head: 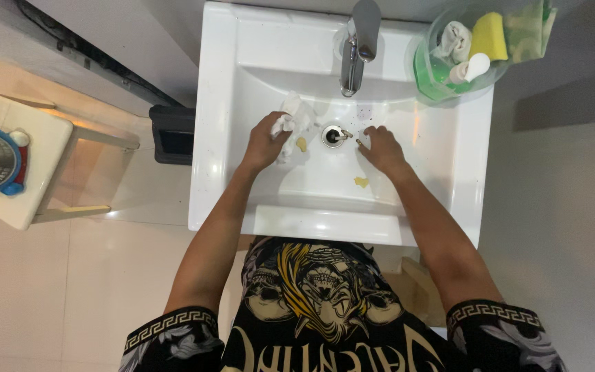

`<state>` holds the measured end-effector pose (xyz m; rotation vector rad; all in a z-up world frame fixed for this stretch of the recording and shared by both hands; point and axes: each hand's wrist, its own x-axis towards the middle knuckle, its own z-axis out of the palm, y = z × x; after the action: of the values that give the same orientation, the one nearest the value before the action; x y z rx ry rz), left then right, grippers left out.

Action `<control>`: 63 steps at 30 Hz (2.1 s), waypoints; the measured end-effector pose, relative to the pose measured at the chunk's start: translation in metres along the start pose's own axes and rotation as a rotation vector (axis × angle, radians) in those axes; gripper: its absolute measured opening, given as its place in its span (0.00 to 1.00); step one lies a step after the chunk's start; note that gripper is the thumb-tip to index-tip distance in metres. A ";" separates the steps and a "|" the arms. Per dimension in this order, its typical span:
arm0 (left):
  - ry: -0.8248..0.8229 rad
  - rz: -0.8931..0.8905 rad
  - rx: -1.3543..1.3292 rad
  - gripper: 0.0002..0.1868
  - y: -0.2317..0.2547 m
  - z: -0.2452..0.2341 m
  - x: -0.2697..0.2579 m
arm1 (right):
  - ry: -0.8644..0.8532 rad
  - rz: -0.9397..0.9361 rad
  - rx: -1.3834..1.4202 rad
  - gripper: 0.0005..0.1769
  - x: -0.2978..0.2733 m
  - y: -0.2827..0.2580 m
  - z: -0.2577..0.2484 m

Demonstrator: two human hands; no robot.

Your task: The person cleans a bathroom sink by hand, using a cloth and a sponge with soap to scrub the basin, faucet, and surrounding surfaces before rinsing them with water.

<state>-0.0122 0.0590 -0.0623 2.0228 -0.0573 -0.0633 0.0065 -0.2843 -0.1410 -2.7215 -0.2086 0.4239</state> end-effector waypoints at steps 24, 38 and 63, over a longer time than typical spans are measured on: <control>-0.096 -0.086 -0.320 0.21 0.023 -0.079 -0.022 | 0.120 -0.353 0.748 0.19 0.012 -0.213 -0.036; 0.414 0.026 -0.239 0.27 -0.066 -0.258 -0.075 | -0.592 -0.391 1.154 0.34 0.051 -0.457 0.013; 0.290 -0.353 0.137 0.33 -0.471 -0.199 -0.025 | 0.019 -0.769 0.268 0.14 0.063 -0.435 0.020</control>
<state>-0.0173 0.4446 -0.3983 2.1382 0.4910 0.0125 0.0218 0.1348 -0.0066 -2.1628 -1.0551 0.1777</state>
